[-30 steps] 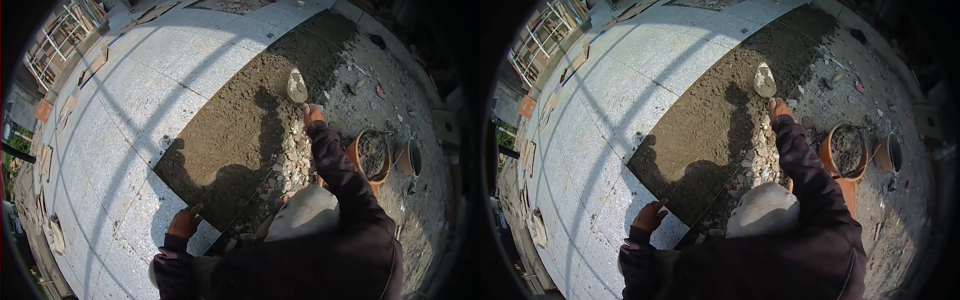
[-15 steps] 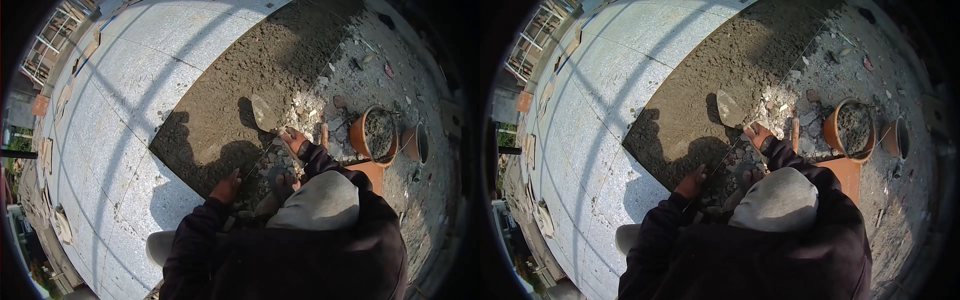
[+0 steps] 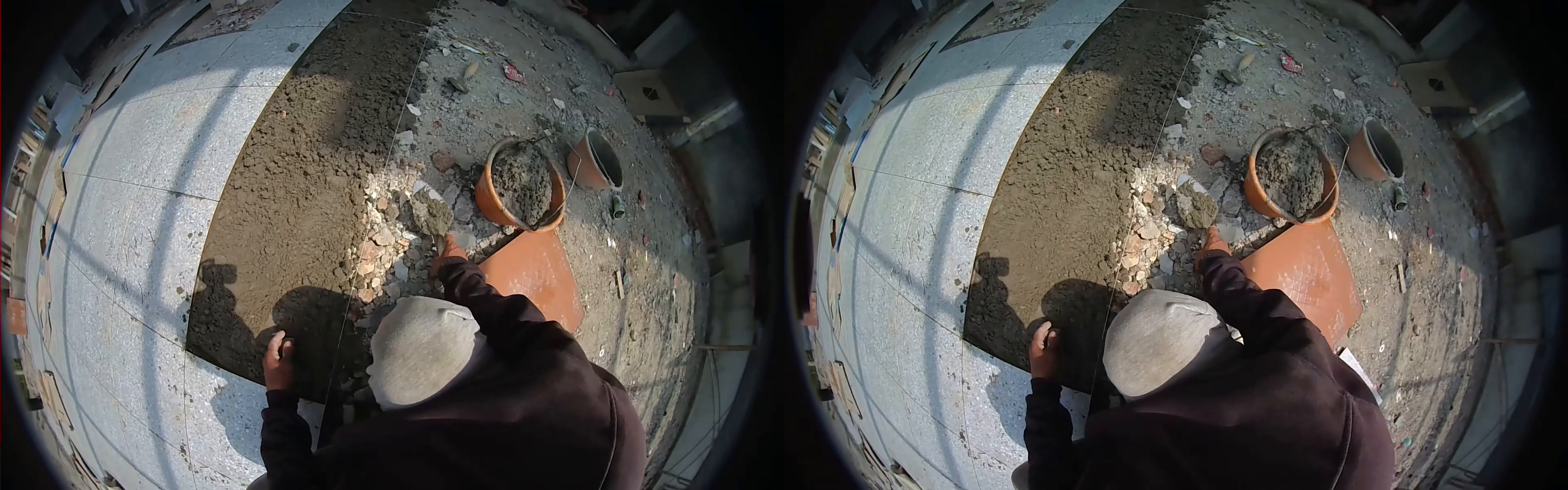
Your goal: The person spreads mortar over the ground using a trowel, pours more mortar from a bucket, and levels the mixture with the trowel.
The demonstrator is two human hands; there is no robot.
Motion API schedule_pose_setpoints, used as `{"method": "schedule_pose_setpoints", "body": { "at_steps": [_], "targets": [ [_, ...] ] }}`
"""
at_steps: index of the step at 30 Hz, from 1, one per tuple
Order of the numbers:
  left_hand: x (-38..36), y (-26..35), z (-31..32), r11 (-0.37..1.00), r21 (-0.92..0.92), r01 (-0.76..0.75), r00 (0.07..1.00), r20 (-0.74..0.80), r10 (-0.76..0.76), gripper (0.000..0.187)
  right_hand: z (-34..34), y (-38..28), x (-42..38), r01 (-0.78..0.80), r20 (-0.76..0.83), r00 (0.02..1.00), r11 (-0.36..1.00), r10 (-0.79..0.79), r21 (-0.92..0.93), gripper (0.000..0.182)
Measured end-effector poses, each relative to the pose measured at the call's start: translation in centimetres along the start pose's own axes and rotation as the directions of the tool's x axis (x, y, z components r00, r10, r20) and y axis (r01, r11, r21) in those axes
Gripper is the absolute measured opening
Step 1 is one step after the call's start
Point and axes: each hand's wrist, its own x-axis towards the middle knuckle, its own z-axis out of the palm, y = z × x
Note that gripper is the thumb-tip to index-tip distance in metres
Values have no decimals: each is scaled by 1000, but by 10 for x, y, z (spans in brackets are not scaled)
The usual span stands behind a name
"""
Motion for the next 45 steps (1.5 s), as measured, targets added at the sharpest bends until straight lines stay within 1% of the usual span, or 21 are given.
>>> {"method": "schedule_pose_setpoints", "body": {
  "at_steps": [4, 5, 7, 11, 14, 16, 18, 22, 28, 29, 31, 33, 34, 35, 36, 38, 39, 40, 41, 44, 45],
  "targets": [
    [23, -18, -38, 986, -161, -51, 999, 9, 54, 35, -19, -7, -2, 48, 138, 990, 989, -28, -143, 55],
    [26, -37, -42, 971, -14, -239, 968, -82, 237, 33, 7, 18, 28, 34, 25, 999, 999, -33, -31, 60],
    [21, -15, -51, 974, -128, -185, 979, -110, 172, 34, -9, 11, 10, -58, -51, 997, 998, 58, 17, 68],
    [25, 1, -61, 981, -177, -74, 985, -167, 45, 39, -25, 24, 7, 139, -100, 983, 980, -154, -140, 70],
    [37, 15, -59, 966, -148, -211, 964, -194, 181, 41, -50, 12, -41, 122, 54, 991, 990, -118, -71, 68],
    [39, 28, -63, 969, -86, -232, 961, -172, 215, 44, -29, 38, -53, 225, -54, 971, 968, -232, -110, 67],
    [43, 28, -61, 953, 8, -301, 930, -218, 296, 46, -7, 71, -60, 265, -36, 961, 950, -274, -165, 63],
    [47, 23, -66, 966, -13, -259, 908, -344, 239, 54, 26, 132, -75, 247, 45, 969, 947, -243, -204, 56],
    [44, 21, -73, 973, -124, -194, 932, -334, 143, 60, 33, 168, -85, 255, 65, 967, 945, -247, -206, 46],
    [46, 13, -71, 971, -122, -204, 917, -371, 146, 57, 32, 173, -85, 266, 62, 964, 940, -259, -214, 45],
    [54, -2, -66, 975, -86, -205, 935, -311, 169, 49, 22, 183, -78, 313, 50, 949, 918, -310, -244, 42],
    [46, 4, -64, 973, 29, -228, 920, -320, 225, 35, 7, 197, -64, 440, 4, 889, 853, -458, -281, 39],
    [38, 26, -61, 977, 9, -214, 928, -311, 207, 33, 0, 199, -48, 560, -23, 807, 778, -590, -284, 37],
    [34, 39, -60, 968, 75, -238, 918, -308, 250, 30, -6, 200, -34, 698, -76, 672, 665, -736, -265, 36],
    [29, 50, -61, 981, -5, -192, 951, -248, 184, 26, -8, 160, -17, 714, 42, 690, 669, -723, -208, 35],
    [22, 53, -51, 968, 51, -245, 928, -278, 249, 23, -6, 83, 5, 694, 180, 719, 709, -672, -126, 35],
    [24, 46, -37, 980, 24, -200, 951, -236, 200, 24, 3, 46, 14, 694, 239, 713, 712, -659, -108, 35],
    [26, 39, -21, 965, 6, -261, 934, -250, 254, 23, 14, 11, 18, 708, 288, 694, 698, -659, -107, 34],
    [33, 35, -6, 979, -85, -187, 975, -138, 175, 25, 30, -18, 19, 733, 344, 663, 669, -665, -121, 34],
    [38, 39, 13, 996, 8, -88, 996, 13, 88, 20, 48, -64, 15, 757, 413, 633, 635, -655, -153, 33],
    [35, 35, 16, 992, 73, -104, 994, -10, 105, 21, 51, -72, 12, 761, 426, 627, 630, -652, -157, 33]
  ]
}}
